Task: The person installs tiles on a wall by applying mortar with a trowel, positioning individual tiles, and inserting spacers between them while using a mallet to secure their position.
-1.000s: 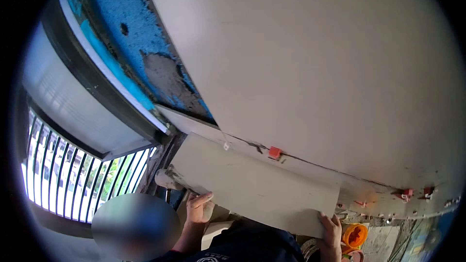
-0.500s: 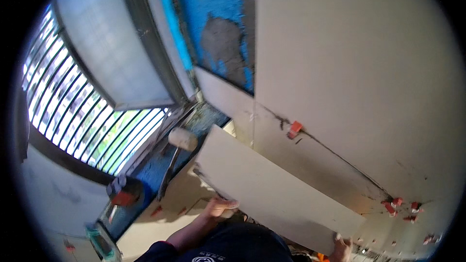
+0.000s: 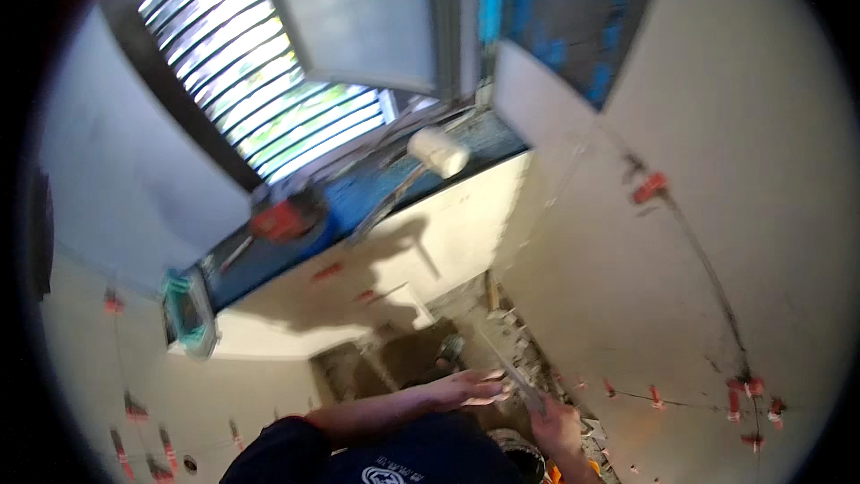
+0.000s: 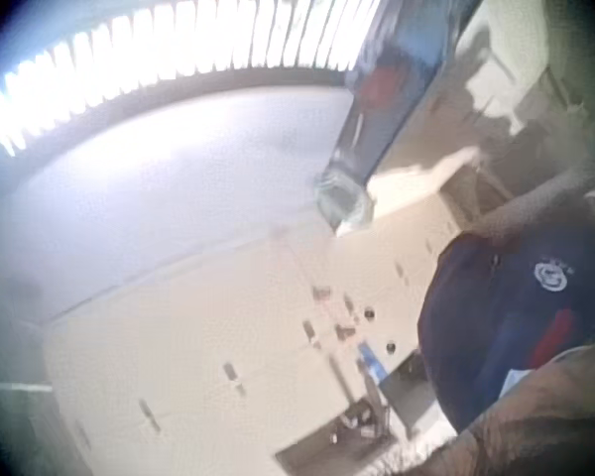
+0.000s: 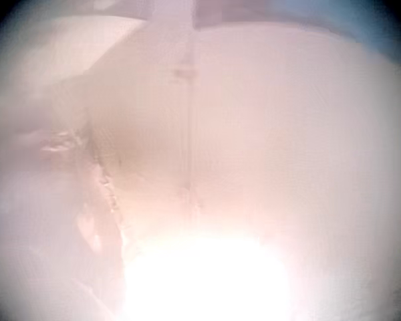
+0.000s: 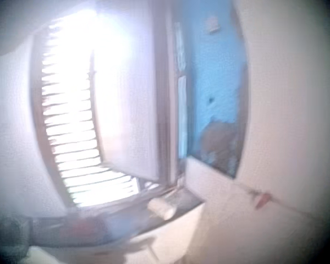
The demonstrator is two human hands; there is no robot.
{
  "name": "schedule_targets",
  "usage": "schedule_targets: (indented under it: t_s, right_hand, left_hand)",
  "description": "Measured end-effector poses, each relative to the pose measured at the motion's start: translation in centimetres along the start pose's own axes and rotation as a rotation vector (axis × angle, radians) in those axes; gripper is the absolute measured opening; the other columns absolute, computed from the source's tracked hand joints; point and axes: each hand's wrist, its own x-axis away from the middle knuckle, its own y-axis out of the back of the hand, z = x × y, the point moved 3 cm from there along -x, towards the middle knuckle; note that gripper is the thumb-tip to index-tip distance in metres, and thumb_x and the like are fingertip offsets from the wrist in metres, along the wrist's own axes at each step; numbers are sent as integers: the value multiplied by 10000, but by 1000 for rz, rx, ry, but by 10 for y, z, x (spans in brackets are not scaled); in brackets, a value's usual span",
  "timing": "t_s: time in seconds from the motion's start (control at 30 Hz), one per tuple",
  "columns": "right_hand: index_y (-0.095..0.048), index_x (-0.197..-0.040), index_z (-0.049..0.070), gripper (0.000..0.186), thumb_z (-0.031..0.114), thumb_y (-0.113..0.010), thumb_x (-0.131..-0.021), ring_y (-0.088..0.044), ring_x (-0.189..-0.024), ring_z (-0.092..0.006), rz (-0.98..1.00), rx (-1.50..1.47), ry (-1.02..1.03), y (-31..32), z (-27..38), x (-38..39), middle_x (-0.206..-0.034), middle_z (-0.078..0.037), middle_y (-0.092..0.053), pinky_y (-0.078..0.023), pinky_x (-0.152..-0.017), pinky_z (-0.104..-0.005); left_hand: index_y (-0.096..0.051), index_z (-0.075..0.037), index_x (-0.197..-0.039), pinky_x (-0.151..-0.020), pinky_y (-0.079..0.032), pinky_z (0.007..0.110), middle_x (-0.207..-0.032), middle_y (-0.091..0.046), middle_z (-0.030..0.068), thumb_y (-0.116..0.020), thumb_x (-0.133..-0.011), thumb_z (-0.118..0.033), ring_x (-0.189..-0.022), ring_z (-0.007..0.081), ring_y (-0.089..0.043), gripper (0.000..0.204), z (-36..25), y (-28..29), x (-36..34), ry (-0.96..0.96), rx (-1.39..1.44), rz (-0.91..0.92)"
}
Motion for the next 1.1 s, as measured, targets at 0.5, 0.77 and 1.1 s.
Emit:
schedule_targets:
  t_s: [0.5,0.77,1.1]
  right_hand:
    - [-591,-1178,83,325,165,-522,-871,-622,-1004,-308,661,214,531,-307,57,-82,-1100,-130,-646,-516,-829,-406]
    - [-679,-976,64,258,216,-500,-870,-620,-932,-385,552,288,14,-329,-120,-23,-975,-211,-656,-484,-826,-475]
    - [-702,-978,85,276,261,-550,-829,-643,-912,-365,397,-68,-610,-332,-117,49,-961,-175,-672,-511,-821,-428]
  left_hand:
    - [-429,88,-1215,-907,-520,526,-1166,-515,234,-385,-945,-56,-1027,377,-568,309,234,259,78,-148,976,-983]
    - [-405,70,-1268,-988,-447,578,-1261,-456,249,-462,-886,-29,-1184,403,-468,399,258,396,90,-137,1051,-1043]
    - [-406,19,-1346,-1056,-385,558,-1385,-427,200,-522,-918,-109,-1270,382,-422,462,261,509,107,-306,1242,-872]
